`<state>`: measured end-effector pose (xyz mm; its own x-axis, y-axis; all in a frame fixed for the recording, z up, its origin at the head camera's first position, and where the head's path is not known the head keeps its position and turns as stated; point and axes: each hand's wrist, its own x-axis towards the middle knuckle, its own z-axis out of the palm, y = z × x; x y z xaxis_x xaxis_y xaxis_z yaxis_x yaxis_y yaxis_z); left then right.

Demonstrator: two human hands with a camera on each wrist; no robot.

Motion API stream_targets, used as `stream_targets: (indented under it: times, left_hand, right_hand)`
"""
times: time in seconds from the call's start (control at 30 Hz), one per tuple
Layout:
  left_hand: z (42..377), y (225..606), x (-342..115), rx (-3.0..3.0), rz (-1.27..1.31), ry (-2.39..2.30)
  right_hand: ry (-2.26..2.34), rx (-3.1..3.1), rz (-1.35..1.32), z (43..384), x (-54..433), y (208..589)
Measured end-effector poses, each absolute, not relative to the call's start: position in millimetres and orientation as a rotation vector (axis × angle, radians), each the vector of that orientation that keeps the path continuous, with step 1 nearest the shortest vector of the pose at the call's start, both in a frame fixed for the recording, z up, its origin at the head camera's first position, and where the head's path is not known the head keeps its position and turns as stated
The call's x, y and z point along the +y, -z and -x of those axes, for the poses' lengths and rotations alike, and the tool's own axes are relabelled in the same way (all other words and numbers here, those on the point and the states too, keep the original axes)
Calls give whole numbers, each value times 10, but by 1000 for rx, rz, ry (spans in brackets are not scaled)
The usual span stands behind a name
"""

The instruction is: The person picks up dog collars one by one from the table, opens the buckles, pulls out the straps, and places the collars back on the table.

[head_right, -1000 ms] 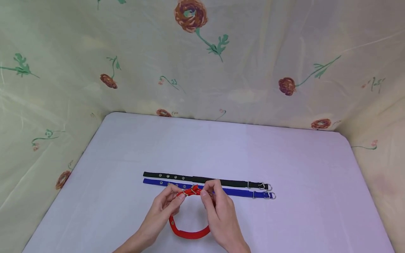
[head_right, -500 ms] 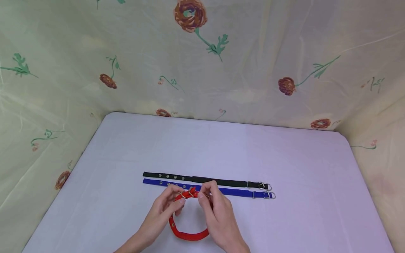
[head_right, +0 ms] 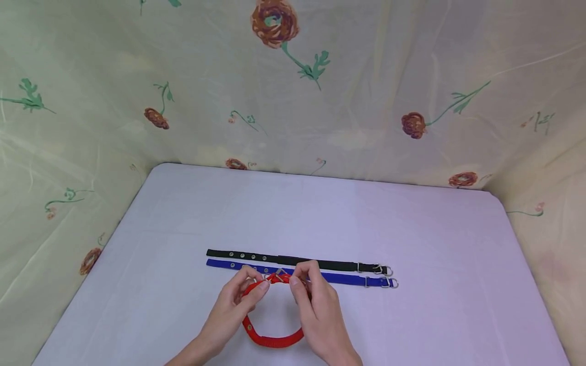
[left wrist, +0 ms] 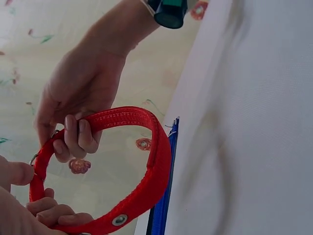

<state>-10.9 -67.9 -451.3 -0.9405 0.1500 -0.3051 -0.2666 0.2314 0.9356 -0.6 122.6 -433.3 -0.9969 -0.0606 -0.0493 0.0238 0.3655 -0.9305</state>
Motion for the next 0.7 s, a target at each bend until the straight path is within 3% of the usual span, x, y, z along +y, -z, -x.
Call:
stream_targets:
  times: [0.27,0.7]
  left_hand:
    - [115,4526,-687,2145,175,-1743]
    - [105,4500,-714,2171,-29,-1742]
  right_hand:
    - [1736,2502,14,10,1227,4328]
    - [1705,2517,55,1,1229,4341]
